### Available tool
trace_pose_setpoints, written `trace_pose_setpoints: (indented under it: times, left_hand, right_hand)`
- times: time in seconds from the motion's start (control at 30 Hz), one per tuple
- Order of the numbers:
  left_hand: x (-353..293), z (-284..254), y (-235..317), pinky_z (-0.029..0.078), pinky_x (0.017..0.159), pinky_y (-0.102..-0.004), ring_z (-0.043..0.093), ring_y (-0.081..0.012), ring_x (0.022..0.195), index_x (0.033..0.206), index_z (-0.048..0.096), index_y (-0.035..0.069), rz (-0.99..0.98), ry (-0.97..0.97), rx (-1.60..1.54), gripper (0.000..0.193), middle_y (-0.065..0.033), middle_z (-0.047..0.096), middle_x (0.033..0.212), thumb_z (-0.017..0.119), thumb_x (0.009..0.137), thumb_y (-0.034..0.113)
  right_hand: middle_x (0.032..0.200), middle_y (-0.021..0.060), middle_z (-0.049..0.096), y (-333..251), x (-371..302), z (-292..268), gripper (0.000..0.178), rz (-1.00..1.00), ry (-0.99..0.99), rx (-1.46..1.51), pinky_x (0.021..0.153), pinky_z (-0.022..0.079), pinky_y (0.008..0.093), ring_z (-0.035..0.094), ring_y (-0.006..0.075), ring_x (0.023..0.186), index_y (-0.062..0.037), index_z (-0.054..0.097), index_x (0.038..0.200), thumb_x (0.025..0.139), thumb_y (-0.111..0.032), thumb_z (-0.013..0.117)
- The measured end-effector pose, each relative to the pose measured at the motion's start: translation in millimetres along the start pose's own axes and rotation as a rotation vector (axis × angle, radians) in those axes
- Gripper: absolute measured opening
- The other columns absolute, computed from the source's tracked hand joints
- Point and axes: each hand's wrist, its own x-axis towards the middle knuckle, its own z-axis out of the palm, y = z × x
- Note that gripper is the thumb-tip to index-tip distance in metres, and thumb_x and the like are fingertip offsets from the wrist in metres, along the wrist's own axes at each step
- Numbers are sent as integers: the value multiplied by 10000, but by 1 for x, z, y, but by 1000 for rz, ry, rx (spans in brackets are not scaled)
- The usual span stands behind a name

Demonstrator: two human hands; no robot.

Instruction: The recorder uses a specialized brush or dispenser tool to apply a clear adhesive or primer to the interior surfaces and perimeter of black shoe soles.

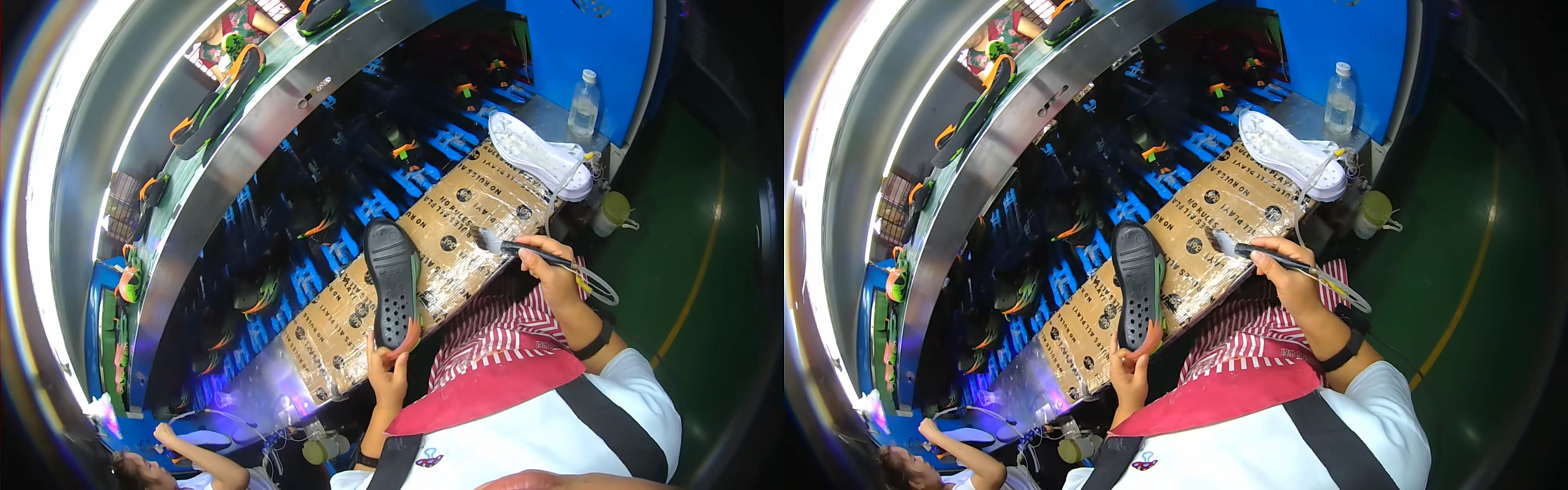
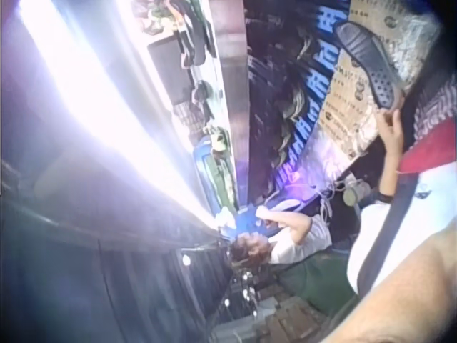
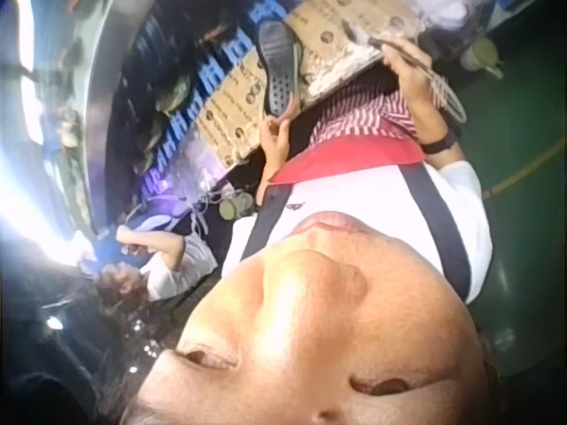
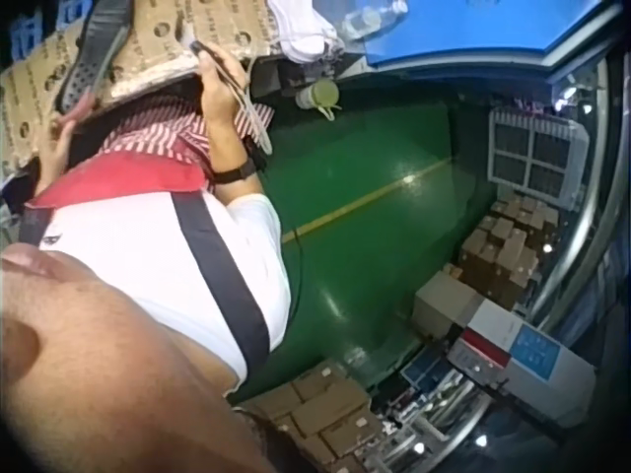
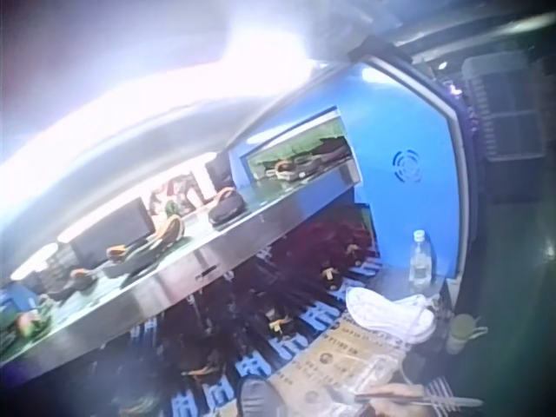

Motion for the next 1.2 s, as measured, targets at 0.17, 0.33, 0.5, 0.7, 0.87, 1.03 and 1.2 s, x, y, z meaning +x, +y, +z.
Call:
trace_pose_setpoints:
  times: [0.17, 0.33, 0.5, 0.7, 0.87, 1.03, 1.2]
  left_hand:
    - [43, -19, 23, 482, 749, -354, 602, -268, 926, 1235, 445, -37, 86, 31, 548, 681, -201, 543, 1123, 755, 687, 222]
    - [164, -74, 107, 386, 827, -316, 471, -209, 996, 1343, 360, 8, 413, 430, 337, 709, -137, 459, 1240, 692, 738, 173]
    - [291, -117, 213, 247, 1059, -402, 340, -346, 1268, 1365, 266, -50, 795, 670, 500, 887, -248, 359, 1352, 741, 721, 333]
    - [396, -159, 232, 341, 1010, -376, 416, -350, 1235, 1423, 175, 0, 123, 449, 293, 1120, -259, 390, 1342, 790, 614, 470]
    - [421, -133, 234, 399, 960, -375, 518, -303, 1151, 1372, 316, 46, 195, 535, 505, 1018, -211, 522, 1235, 755, 603, 548]
    - [403, -64, 272, 435, 893, -440, 583, -345, 1056, 1415, 205, 113, 29, 658, 883, 1034, -209, 599, 1128, 643, 648, 649]
    - [400, -66, 254, 391, 945, -451, 496, -371, 1159, 1403, 246, 69, 43, 681, 698, 961, -250, 513, 1236, 616, 708, 620]
  right_hand:
    - [701, 28, 604, 2, -3, -1, 202, 17, -27, 15, 586, 430, 194, 537, 65, 619, 29, 650, 973, 814, -96, 660]
    - [715, 28, 609, 5, -6, -4, 198, 27, -29, 25, 584, 430, 190, 542, 66, 624, 27, 651, 970, 807, -85, 663]
    - [716, 33, 614, 4, -9, -7, 203, 37, -7, 1, 578, 442, 195, 552, 71, 624, 30, 650, 968, 800, -84, 663]
    - [694, 35, 625, 11, -16, -14, 205, 20, -18, -49, 558, 436, 194, 550, 66, 599, 33, 656, 955, 798, -100, 658]
    - [651, 15, 600, 9, -14, -14, 233, 34, -2, -109, 512, 377, 162, 511, 38, 559, 18, 651, 966, 799, -144, 658]
    - [759, 37, 642, 10, -11, -10, 216, 74, -61, -34, 567, 438, 189, 554, 59, 625, 34, 642, 976, 810, -103, 659]
    - [744, 44, 637, 15, -15, 2, 202, 39, -128, -7, 574, 451, 199, 560, 68, 628, 37, 648, 975, 815, -86, 650]
